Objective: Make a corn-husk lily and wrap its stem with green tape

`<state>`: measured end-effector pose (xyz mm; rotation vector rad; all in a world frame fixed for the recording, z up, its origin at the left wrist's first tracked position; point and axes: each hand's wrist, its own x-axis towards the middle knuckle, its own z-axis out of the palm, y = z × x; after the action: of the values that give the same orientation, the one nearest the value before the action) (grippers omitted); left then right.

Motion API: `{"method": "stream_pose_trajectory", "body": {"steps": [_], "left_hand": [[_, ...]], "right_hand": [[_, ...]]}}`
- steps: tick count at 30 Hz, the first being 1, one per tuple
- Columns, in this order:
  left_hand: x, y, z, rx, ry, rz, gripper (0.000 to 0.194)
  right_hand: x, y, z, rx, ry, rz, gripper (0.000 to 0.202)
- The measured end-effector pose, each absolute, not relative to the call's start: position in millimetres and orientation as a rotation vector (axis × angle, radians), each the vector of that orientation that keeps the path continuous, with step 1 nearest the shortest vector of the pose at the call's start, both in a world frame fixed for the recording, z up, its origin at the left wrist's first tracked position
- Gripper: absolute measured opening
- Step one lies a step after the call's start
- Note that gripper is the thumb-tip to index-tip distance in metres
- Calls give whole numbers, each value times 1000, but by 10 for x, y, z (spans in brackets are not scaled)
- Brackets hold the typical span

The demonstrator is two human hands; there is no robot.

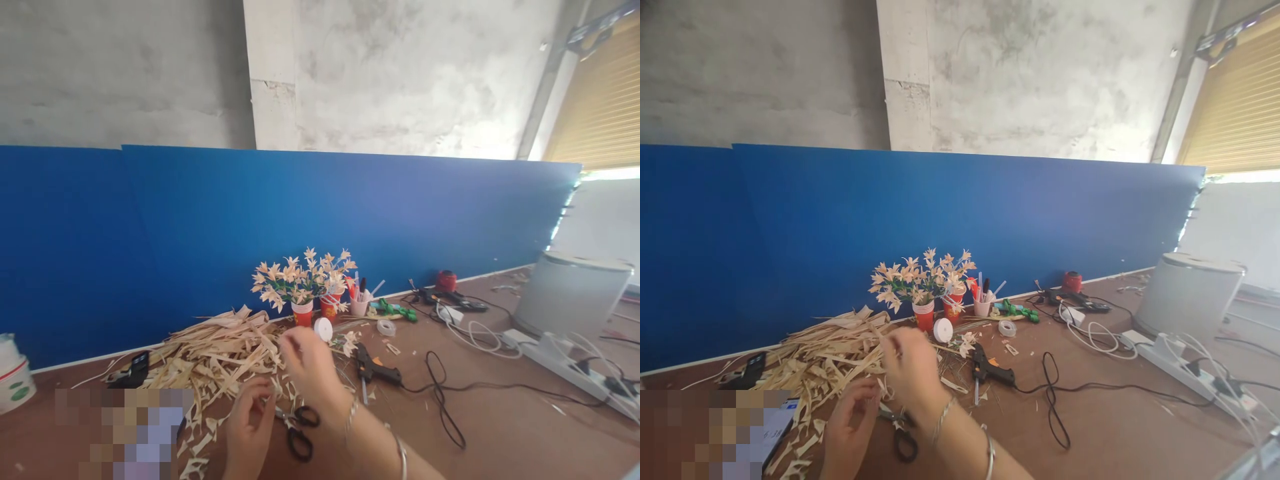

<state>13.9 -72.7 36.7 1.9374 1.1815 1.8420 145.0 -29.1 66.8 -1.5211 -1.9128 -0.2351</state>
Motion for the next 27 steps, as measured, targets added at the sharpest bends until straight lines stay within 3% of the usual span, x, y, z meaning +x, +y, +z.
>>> {"method": "stream_pose_trajectory", "body": {"steps": [3, 6, 10, 27], "left_hand": [[107, -264, -33, 1937, 1170, 1771, 20], [92, -91, -251, 1936, 1174, 1716, 15], [92, -180, -215, 1941, 1166, 1729, 15], [102, -181, -216, 1927, 1151, 1704, 12]], "right_hand": [[1837, 151, 530, -2033, -1743, -349, 23], [2062, 422, 350, -2152, -1706, -393, 26], [2114, 597, 154, -2174, -1752, -434, 18], [2210, 580, -71, -2055, -2072, -432, 23]]}}
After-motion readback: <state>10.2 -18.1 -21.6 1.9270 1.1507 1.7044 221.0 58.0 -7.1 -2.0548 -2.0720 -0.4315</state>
